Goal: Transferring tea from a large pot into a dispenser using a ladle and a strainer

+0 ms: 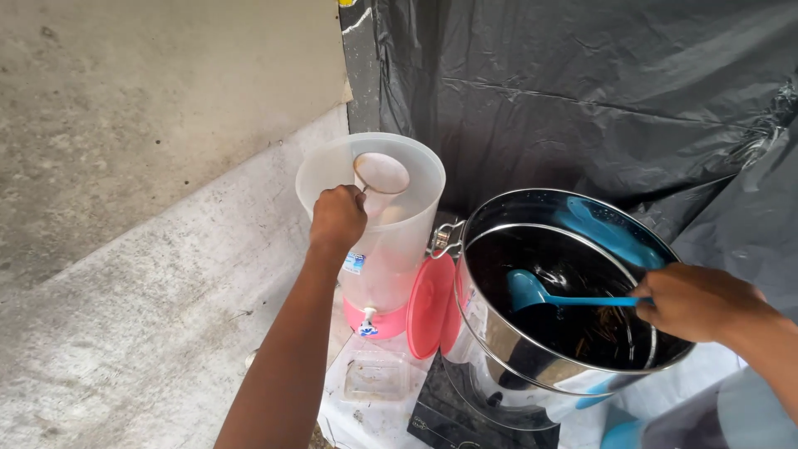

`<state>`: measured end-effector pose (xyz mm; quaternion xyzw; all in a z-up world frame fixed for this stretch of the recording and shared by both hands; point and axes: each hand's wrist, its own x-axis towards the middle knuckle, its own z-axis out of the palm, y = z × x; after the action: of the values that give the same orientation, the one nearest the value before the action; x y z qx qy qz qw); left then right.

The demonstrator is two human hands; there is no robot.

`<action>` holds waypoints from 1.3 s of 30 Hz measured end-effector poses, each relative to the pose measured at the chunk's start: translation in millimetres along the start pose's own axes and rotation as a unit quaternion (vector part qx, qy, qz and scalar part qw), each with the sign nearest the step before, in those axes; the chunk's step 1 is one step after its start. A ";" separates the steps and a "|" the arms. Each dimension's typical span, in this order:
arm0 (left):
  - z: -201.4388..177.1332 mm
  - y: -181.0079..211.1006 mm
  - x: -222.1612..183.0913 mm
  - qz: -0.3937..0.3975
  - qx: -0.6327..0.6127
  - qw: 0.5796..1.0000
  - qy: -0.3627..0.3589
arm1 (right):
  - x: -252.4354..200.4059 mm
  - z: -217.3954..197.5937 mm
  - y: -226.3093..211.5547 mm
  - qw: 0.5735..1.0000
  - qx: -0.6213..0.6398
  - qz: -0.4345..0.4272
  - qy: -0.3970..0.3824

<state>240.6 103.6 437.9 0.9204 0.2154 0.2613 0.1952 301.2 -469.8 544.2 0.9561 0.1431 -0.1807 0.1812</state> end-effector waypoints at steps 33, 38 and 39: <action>-21.7 8.3 -27.1 -0.011 0.017 1.000 0.024 | -87.5 -70.4 3.4 0.993 -0.034 0.095 0.063; -30.8 14.6 -34.2 -0.007 0.004 1.000 0.029 | -91.2 -71.3 -5.3 0.994 -0.055 0.073 0.063; -32.7 16.8 -33.3 -0.007 -0.003 1.000 0.025 | -94.3 -75.3 -10.0 0.996 -0.027 0.079 0.044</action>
<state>201.4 81.2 458.3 0.9114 0.2265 0.2837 0.1939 235.6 -450.5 644.2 0.9661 0.0803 -0.1194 0.2142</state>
